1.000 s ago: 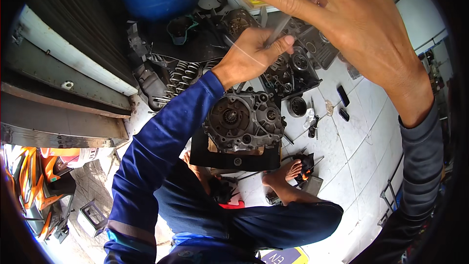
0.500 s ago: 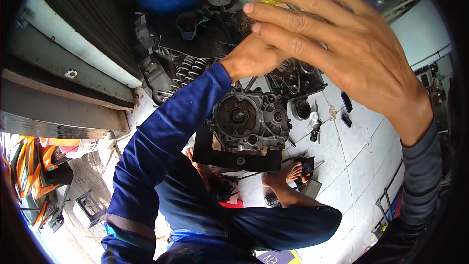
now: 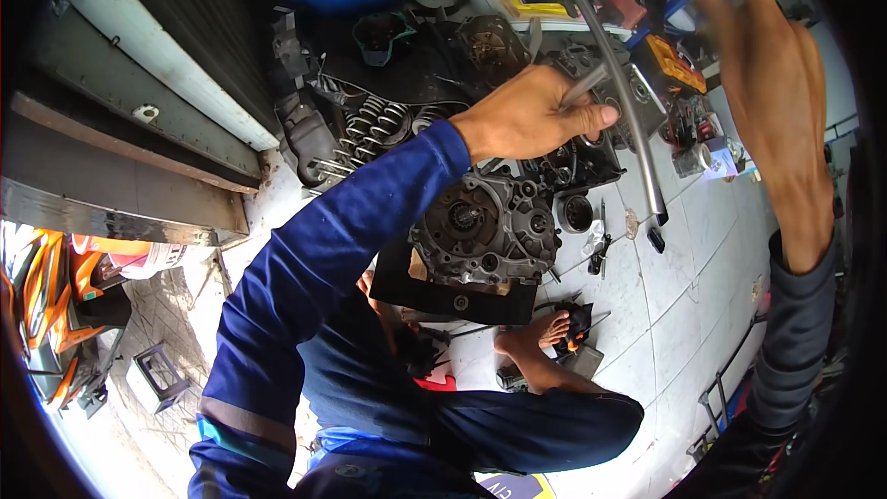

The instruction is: Installing and tightening bolts on a motorcycle engine crankcase using a T-handle socket wrench.

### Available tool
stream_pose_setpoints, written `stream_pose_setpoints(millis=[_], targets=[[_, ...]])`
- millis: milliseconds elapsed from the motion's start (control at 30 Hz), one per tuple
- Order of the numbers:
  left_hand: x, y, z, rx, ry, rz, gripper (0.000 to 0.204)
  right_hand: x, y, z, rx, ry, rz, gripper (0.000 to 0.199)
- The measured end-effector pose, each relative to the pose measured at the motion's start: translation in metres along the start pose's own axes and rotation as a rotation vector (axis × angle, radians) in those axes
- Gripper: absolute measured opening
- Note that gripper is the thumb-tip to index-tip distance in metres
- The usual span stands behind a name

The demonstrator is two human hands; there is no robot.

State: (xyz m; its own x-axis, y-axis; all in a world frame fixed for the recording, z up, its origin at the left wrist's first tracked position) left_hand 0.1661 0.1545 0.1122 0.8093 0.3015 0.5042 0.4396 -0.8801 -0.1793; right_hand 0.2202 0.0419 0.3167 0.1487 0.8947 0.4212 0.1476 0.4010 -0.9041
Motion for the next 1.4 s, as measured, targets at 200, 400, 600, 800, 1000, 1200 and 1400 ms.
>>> stream_pose_setpoints(millis=[200,400,600,800,1000,1200,1400], targets=[[-0.003,-0.001,-0.011,0.091,-0.133,0.039,0.053,0.001,0.008,0.002,-0.311,-0.401,-0.045,0.038],[-0.005,0.001,-0.011,0.093,-0.157,0.100,0.054,-0.002,0.035,-0.011,-0.428,-0.779,0.023,0.047],[-0.012,-0.004,0.005,0.031,-0.219,0.128,0.051,-0.005,0.073,-0.010,-0.034,-0.590,-0.011,0.039],[-0.017,-0.006,0.014,-0.052,-0.199,0.142,0.062,0.000,0.085,0.011,0.068,-0.371,0.031,0.033],[-0.019,-0.008,0.010,0.104,-0.219,0.219,0.068,0.001,0.094,0.022,-0.022,0.006,0.042,0.037],[-0.024,-0.013,0.011,0.140,-0.315,0.211,0.070,-0.011,0.092,-0.007,0.562,-0.201,0.097,0.034],[-0.021,-0.008,0.008,0.209,-0.363,0.206,0.061,-0.026,0.105,0.007,0.268,-0.036,-0.147,0.029]])
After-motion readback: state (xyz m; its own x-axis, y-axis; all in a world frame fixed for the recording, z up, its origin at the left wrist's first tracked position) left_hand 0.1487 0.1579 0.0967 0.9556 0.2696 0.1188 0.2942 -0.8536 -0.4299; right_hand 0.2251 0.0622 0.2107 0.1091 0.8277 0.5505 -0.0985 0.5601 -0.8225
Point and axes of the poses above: each hand's wrist, its own x-axis towards the middle knuckle, its own y-axis out of the palm, z = x × y, the point moved 2 cm from there along x, towards the middle knuckle, and after that the axes turned 9 degrees about y, right-handed, at the moved point
